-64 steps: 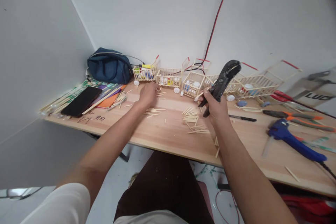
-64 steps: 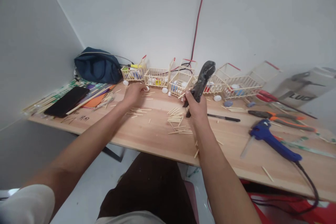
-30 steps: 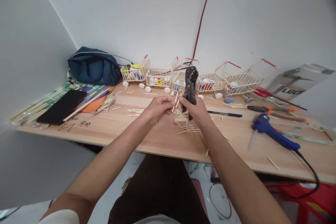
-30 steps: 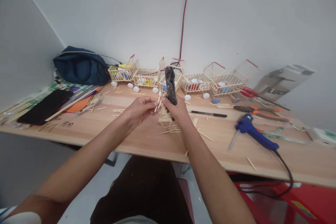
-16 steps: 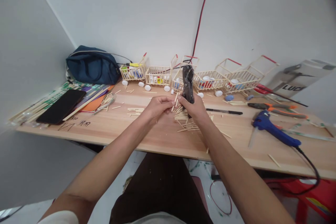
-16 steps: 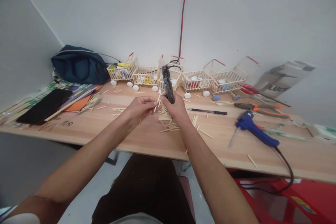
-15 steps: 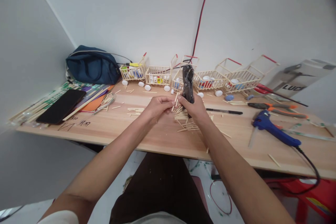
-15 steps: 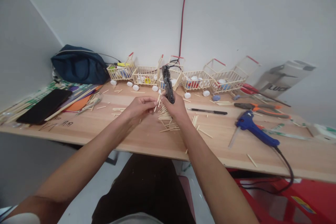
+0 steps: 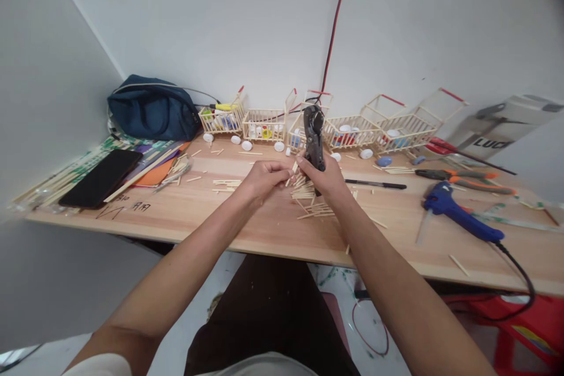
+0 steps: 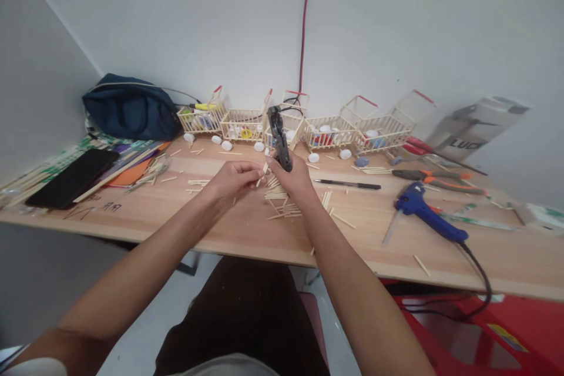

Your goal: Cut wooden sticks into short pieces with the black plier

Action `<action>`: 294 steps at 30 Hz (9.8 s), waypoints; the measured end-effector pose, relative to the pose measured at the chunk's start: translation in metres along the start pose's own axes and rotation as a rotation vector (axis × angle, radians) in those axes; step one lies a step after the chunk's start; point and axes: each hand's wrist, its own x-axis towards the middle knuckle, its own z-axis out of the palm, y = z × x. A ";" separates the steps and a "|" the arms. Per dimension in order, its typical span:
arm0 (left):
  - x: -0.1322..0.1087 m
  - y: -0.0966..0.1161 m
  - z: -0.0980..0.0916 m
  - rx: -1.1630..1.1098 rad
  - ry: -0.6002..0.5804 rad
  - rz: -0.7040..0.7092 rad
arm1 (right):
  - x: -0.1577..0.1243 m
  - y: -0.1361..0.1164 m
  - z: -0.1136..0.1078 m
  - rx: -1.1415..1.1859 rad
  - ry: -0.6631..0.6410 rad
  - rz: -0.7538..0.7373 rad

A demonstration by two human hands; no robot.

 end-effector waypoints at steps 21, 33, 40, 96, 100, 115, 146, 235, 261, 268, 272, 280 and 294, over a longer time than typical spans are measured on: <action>0.000 0.003 -0.012 0.015 0.050 0.178 | 0.004 0.006 -0.007 -0.082 0.046 0.018; 0.005 0.009 0.046 -0.689 0.167 0.137 | 0.002 0.003 0.015 0.429 0.230 0.061; 0.003 0.018 0.044 -0.687 0.184 0.086 | 0.000 -0.002 0.014 0.553 0.114 0.138; -0.011 0.021 -0.004 -0.076 0.165 0.269 | -0.014 -0.007 0.014 0.128 -0.199 0.022; -0.006 0.026 -0.012 -0.137 0.088 0.176 | -0.015 -0.016 0.011 0.042 -0.216 -0.048; -0.006 0.030 -0.022 -0.150 -0.063 0.060 | -0.018 -0.017 0.013 -0.069 -0.152 -0.151; -0.075 0.046 -0.041 0.640 -0.100 0.290 | -0.031 -0.066 0.022 -0.202 -0.267 -0.057; -0.080 0.004 -0.028 0.060 -0.019 0.018 | -0.047 -0.026 0.050 0.072 -0.102 0.105; -0.117 0.031 -0.039 0.895 0.253 0.428 | -0.065 -0.068 -0.005 -0.226 -0.662 0.360; -0.120 0.031 -0.039 1.165 0.248 0.384 | -0.064 -0.068 0.004 -0.257 -0.712 0.379; -0.122 0.033 -0.039 1.264 0.230 0.362 | -0.065 -0.069 0.007 -0.304 -0.693 0.311; -0.126 0.041 -0.035 1.478 0.207 0.270 | -0.068 -0.073 0.008 -0.425 -0.657 0.211; -0.135 0.038 -0.030 1.630 0.247 0.370 | -0.075 -0.075 0.010 -0.470 -0.625 0.169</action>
